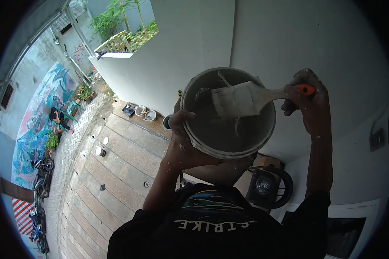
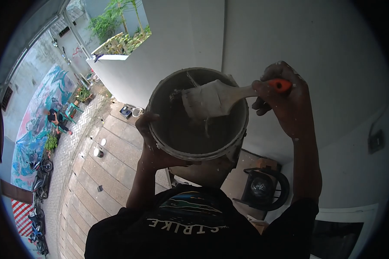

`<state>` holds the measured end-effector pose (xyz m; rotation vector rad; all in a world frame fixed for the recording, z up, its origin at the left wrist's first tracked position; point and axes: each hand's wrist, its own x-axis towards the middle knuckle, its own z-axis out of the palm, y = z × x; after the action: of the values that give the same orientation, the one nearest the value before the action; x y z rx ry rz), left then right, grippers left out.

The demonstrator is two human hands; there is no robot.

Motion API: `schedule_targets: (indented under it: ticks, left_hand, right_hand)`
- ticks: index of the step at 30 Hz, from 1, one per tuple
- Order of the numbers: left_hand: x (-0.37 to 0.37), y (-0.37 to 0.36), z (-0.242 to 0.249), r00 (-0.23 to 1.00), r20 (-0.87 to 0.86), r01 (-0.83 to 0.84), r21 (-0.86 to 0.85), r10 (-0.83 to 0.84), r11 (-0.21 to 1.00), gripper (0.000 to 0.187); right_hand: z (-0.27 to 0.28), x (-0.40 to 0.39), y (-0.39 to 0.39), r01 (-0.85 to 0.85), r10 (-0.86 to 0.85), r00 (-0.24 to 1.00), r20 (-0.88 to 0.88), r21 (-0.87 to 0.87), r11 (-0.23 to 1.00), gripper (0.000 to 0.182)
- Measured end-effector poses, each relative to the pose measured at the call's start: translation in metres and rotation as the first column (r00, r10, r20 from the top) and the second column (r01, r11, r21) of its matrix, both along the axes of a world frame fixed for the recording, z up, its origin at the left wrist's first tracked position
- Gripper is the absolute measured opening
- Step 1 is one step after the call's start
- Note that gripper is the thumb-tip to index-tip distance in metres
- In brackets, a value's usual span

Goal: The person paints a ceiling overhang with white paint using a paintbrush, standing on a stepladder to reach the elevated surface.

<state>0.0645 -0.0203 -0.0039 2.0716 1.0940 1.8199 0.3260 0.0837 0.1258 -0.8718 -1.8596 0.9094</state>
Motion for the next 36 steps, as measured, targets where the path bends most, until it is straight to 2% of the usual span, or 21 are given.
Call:
schedule_targets:
  ticks: [2,3,5,6,8,9,11,12,14,16,17,18,20,21,23,24,26,28,34,36]
  left_hand:
    - [0.004,-0.009,-0.006,0.998,0.011,-0.056,-0.098,0.057,0.994,0.114]
    - [0.004,-0.008,-0.006,0.997,-0.003,-0.072,-0.101,0.072,0.992,0.115]
    - [0.004,-0.006,-0.005,0.992,-0.044,-0.119,-0.119,0.114,0.986,0.119]
    - [0.005,-0.005,-0.002,0.992,-0.044,-0.119,-0.113,0.114,0.986,0.119]
    - [0.010,-0.005,0.004,0.991,-0.043,-0.130,-0.133,0.125,0.983,0.118]
    - [0.012,-0.004,0.006,0.991,-0.042,-0.128,-0.127,0.123,0.984,0.118]
    - [0.014,-0.003,0.009,0.978,-0.113,-0.184,-0.071,0.175,0.980,0.126]
    - [0.014,0.000,0.009,0.978,-0.113,-0.183,-0.059,0.176,0.981,0.126]
    - [0.013,0.004,0.007,0.993,-0.044,-0.113,-0.082,0.110,0.990,0.123]
    - [0.014,0.000,0.016,0.980,-0.103,-0.178,-0.095,0.168,0.979,0.122]
    - [0.012,-0.002,0.020,0.961,-0.163,-0.243,-0.118,0.223,0.963,0.121]
    - [0.010,-0.002,0.019,0.951,-0.175,-0.268,-0.064,0.253,0.961,0.121]
    - [-0.004,0.002,0.015,0.972,-0.129,-0.204,-0.052,0.196,0.978,0.120]
    - [-0.009,0.002,0.029,0.969,-0.130,-0.219,-0.056,0.210,0.974,0.121]
    - [-0.018,0.001,0.057,0.973,-0.085,-0.219,-0.042,0.215,0.975,0.121]
    - [-0.026,0.001,0.075,0.968,-0.089,-0.236,-0.005,0.234,0.972,0.121]
    - [-0.043,-0.002,0.111,0.975,-0.038,-0.220,-0.097,0.218,0.971,0.121]
    - [-0.061,0.000,0.148,0.976,-0.029,-0.217,-0.046,0.216,0.975,0.115]
    - [-0.101,0.003,0.254,0.988,0.013,-0.156,0.098,0.155,0.983,0.108]
    - [-0.113,0.008,0.283,0.983,-0.002,-0.181,0.129,0.183,0.975,0.107]
  right_hand:
    - [-0.005,0.006,0.004,-0.001,-0.017,0.991,-0.132,-0.130,0.992,0.023]
    - [-0.006,0.010,0.006,-0.003,-0.013,0.991,-0.135,-0.119,0.993,0.023]
    - [-0.007,0.017,0.010,0.010,-0.009,1.000,0.021,-0.070,0.997,0.023]
    - [-0.003,0.021,0.011,0.010,-0.009,1.000,0.020,-0.065,0.998,0.023]
    - [0.011,0.029,0.011,-0.028,0.029,0.936,0.350,-0.009,1.000,0.020]
    - [0.016,0.030,0.010,-0.026,0.025,0.936,0.351,-0.003,1.000,0.020]
    - [0.027,0.029,0.008,-0.132,0.081,0.798,0.597,0.042,0.990,0.020]
    - [0.032,0.026,0.005,-0.131,0.073,0.799,0.596,0.054,0.990,0.020]
    - [0.041,0.018,0.000,-0.151,0.077,0.604,0.793,0.018,0.988,0.026]
    - [0.032,0.017,-0.004,-0.216,0.016,0.605,0.796,0.145,0.965,0.029]
    - [0.026,0.015,-0.004,-0.263,-0.054,0.549,0.834,0.234,0.936,0.030]
    - [0.024,0.013,-0.004,-0.313,-0.138,0.501,0.854,0.328,0.891,0.030]
    - [0.022,0.006,0.001,-0.336,-0.040,0.637,0.770,0.324,0.884,0.034]
    - [0.032,0.000,0.004,-0.354,-0.069,0.660,0.748,0.390,0.850,0.034]
    - [0.056,-0.011,0.004,-0.322,0.030,0.724,0.689,0.299,0.898,0.033]
    - [0.070,-0.020,0.004,-0.332,0.018,0.733,0.681,0.335,0.882,0.033]
    - [0.094,-0.035,0.000,-0.262,-0.020,0.767,0.641,0.341,0.903,0.029]
    - [0.120,-0.051,0.000,-0.271,-0.030,0.813,0.582,0.423,0.865,0.026]
    - [0.195,-0.097,0.003,-0.127,-0.137,0.909,0.393,0.575,0.808,0.030]
    - [0.220,-0.106,0.004,-0.063,-0.212,0.926,0.311,0.684,0.727,0.034]
